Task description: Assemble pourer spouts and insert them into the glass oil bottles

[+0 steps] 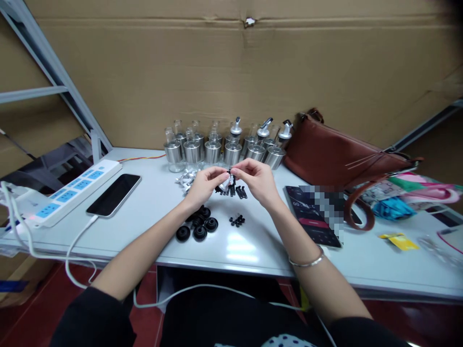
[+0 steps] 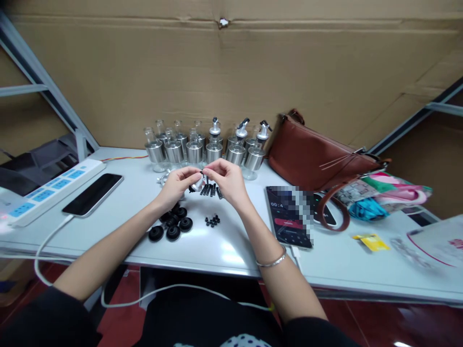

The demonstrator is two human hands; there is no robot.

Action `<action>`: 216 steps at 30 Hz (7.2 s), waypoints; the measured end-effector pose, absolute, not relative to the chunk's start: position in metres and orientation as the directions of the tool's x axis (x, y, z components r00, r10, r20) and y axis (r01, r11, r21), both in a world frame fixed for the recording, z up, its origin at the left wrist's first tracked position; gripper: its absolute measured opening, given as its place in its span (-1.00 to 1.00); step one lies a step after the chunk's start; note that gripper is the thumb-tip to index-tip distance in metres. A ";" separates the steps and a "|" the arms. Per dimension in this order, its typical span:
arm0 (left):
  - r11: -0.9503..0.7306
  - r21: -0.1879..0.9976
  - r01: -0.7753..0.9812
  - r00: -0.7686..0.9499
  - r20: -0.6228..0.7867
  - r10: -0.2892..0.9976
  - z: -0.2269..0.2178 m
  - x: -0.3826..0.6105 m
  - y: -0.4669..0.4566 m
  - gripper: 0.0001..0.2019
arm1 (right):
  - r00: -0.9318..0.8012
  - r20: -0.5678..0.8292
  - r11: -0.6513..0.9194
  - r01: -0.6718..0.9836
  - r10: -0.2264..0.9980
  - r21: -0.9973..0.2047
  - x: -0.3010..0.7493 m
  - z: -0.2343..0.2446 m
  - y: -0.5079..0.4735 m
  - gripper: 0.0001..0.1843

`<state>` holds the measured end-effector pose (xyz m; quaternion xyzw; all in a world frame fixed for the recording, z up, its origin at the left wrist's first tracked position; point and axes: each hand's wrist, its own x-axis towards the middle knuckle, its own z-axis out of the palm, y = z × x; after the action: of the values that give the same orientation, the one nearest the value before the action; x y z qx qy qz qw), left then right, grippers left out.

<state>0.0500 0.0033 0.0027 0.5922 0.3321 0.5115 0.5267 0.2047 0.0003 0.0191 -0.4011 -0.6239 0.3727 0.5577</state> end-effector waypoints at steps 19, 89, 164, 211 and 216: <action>-0.344 0.926 -0.157 0.239 0.374 0.896 -0.002 0.051 0.003 -0.75 | -0.048 0.384 0.386 0.080 0.922 -0.919 0.203 0.017 -0.003 -0.78; -0.208 0.893 -0.400 0.029 0.239 0.971 0.009 0.050 0.004 -0.80 | -0.246 0.770 0.792 0.364 0.589 -0.490 0.187 0.007 -0.017 -0.80; -0.183 0.926 -0.330 0.103 0.228 0.968 0.002 0.050 0.006 -0.67 | -0.202 0.786 0.721 0.572 0.585 -0.390 0.201 0.011 -0.009 -0.90; -0.163 0.935 -0.315 0.112 0.207 0.972 0.002 0.050 0.004 -0.66 | -0.089 0.627 0.584 0.482 0.774 -0.653 0.192 0.009 -0.016 -0.92; -0.073 0.922 -0.379 0.215 0.165 0.963 0.007 0.048 0.002 -0.66 | -0.087 0.619 0.581 0.465 0.781 -0.668 0.194 0.012 -0.018 -0.90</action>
<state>0.0481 0.0021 0.0068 0.4845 0.3010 0.5494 0.6106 0.1942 -0.0177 0.0117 -0.4317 -0.7213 0.1518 0.5199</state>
